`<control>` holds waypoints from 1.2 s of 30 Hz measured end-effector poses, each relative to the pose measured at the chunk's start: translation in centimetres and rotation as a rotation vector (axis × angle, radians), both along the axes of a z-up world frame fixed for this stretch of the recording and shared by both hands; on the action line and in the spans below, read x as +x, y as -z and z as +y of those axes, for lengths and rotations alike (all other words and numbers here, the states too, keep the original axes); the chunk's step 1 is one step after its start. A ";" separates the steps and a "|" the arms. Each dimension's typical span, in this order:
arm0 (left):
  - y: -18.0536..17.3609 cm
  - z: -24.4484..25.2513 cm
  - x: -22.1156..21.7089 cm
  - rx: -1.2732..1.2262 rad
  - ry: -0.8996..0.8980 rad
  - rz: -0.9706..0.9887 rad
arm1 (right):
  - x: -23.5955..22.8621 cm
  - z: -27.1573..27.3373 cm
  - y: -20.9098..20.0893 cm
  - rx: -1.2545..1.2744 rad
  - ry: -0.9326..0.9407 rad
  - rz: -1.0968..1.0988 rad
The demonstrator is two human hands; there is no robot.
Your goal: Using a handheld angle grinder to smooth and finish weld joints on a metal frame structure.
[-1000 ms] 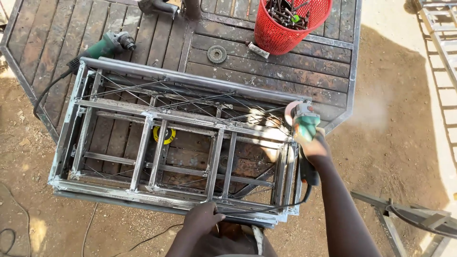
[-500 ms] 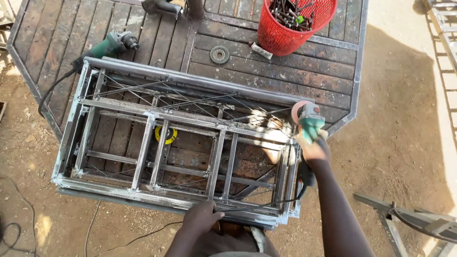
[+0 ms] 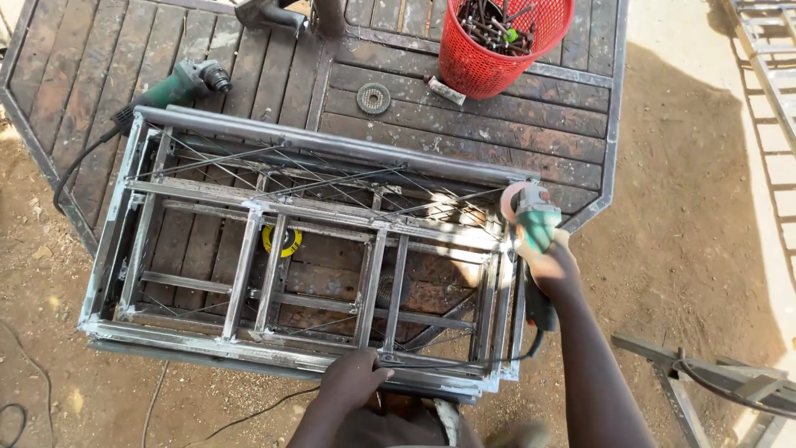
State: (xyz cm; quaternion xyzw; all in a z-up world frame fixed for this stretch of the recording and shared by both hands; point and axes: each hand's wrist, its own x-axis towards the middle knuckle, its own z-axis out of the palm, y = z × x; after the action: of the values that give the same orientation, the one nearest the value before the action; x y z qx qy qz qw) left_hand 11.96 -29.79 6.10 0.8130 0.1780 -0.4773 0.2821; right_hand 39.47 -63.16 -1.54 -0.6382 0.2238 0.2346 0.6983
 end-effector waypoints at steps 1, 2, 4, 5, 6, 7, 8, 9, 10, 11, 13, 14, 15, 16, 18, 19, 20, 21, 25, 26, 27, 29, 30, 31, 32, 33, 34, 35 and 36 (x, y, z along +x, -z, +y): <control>0.1 -0.2 -0.1 -0.009 0.007 0.000 | 0.5 -1.7 3.8 0.402 0.260 0.068; 0.1 -0.2 -0.5 -0.012 0.012 0.003 | 0.0 -1.7 1.9 0.399 0.266 0.070; 0.5 0.1 -0.6 -0.034 -0.015 -0.022 | 0.0 -0.8 -1.7 -0.691 -0.622 -0.324; 0.5 0.1 -0.5 -0.035 -0.011 -0.019 | -0.4 1.1 -4.9 -0.691 -0.619 -0.319; 0.6 0.1 -0.4 -0.029 0.004 -0.012 | -0.8 3.0 -8.1 -0.724 -0.523 -0.157; 0.7 -0.2 -0.6 -0.028 0.021 -0.001 | -1.6 4.5 -11.2 -0.756 -0.423 0.011; 0.3 -0.6 -0.9 -0.034 0.028 0.007 | -2.3 4.0 -11.3 -0.760 -0.420 0.022; -0.1 -0.7 -0.8 -0.037 0.044 0.001 | -2.6 3.9 -11.3 -0.728 -0.418 0.010; -0.4 -0.8 -0.7 -0.041 0.061 -0.004 | -2.9 3.7 -11.4 -0.697 -0.416 -0.002; -0.6 -0.7 -0.7 -0.043 0.069 -0.003 | -3.9 4.6 -13.5 -0.699 -0.409 0.001; -0.8 -0.7 -0.6 -0.053 0.044 0.024 | -5.7 6.2 -17.7 -0.868 -0.497 0.237; -1.0 -0.7 -0.8 -0.058 0.058 0.023 | -7.4 5.8 -17.9 -0.871 -0.483 0.244; -1.1 -0.7 -0.8 -0.079 0.088 0.059 | -8.8 5.5 -18.2 -0.879 -0.500 0.248; -1.1 -0.7 -0.7 -0.099 0.119 0.096 | -10.3 5.2 -18.4 -0.886 -0.518 0.253; -2.3 -0.9 -0.3 -0.099 0.162 0.135 | -14.1 4.3 -17.3 -0.867 -0.506 0.259; -2.9 -1.2 0.1 -0.097 0.192 0.168 | -15.9 3.8 -16.7 -0.853 -0.505 0.254; -2.8 -1.3 0.2 -0.100 0.214 0.165 | -17.5 3.9 -17.1 -0.855 -0.483 0.260; -2.9 -1.3 0.0 -0.086 0.238 0.188 | -19.3 4.1 -17.6 -0.867 -0.468 0.304; -2.6 -0.6 -0.9 -0.082 0.343 0.165 | -25.8 2.5 -14.5 -0.870 -0.410 0.341; -1.0 -0.3 -1.4 -0.080 0.347 0.159 | -24.8 3.3 -15.0 -0.869 -0.403 0.337; 0.6 0.2 -2.5 -0.095 0.383 0.094 | -24.1 4.2 -15.6 -0.895 -0.404 0.349; 0.7 0.9 -3.2 -0.103 0.413 0.040 | -21.5 5.6 -16.3 -0.911 -0.415 0.367; -0.7 1.0 -2.8 -0.097 0.368 0.051 | -19.6 6.1 -16.4 -0.895 -0.374 0.336; -2.1 1.1 -2.3 -0.090 0.329 0.058 | -17.8 6.5 -16.6 -0.880 -0.326 0.305; -2.1 1.5 -2.5 -0.084 0.330 0.067 | -15.9 6.8 -16.0 -0.872 -0.328 0.311; -2.0 1.7 -2.7 -0.076 0.311 0.042 | -14.1 6.7 -15.6 -0.896 -0.328 0.276; -2.0 1.9 -2.8 -0.067 0.293 0.016 | -12.3 6.5 -15.2 -0.921 -0.328 0.242; -1.8 2.1 -3.0 -0.067 0.303 0.011 | -12.3 6.6 -15.6 -0.921 -0.316 0.241; -1.7 2.3 -3.2 -0.076 0.293 -0.015 | -12.3 6.7 -16.0 -0.914 -0.346 0.243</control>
State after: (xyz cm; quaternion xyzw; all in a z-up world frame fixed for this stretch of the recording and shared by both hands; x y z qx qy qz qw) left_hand 8.74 -27.48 7.77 0.8225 0.0371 -0.5137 0.2412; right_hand 27.16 -56.47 14.47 -0.8745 0.2743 0.2977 0.2673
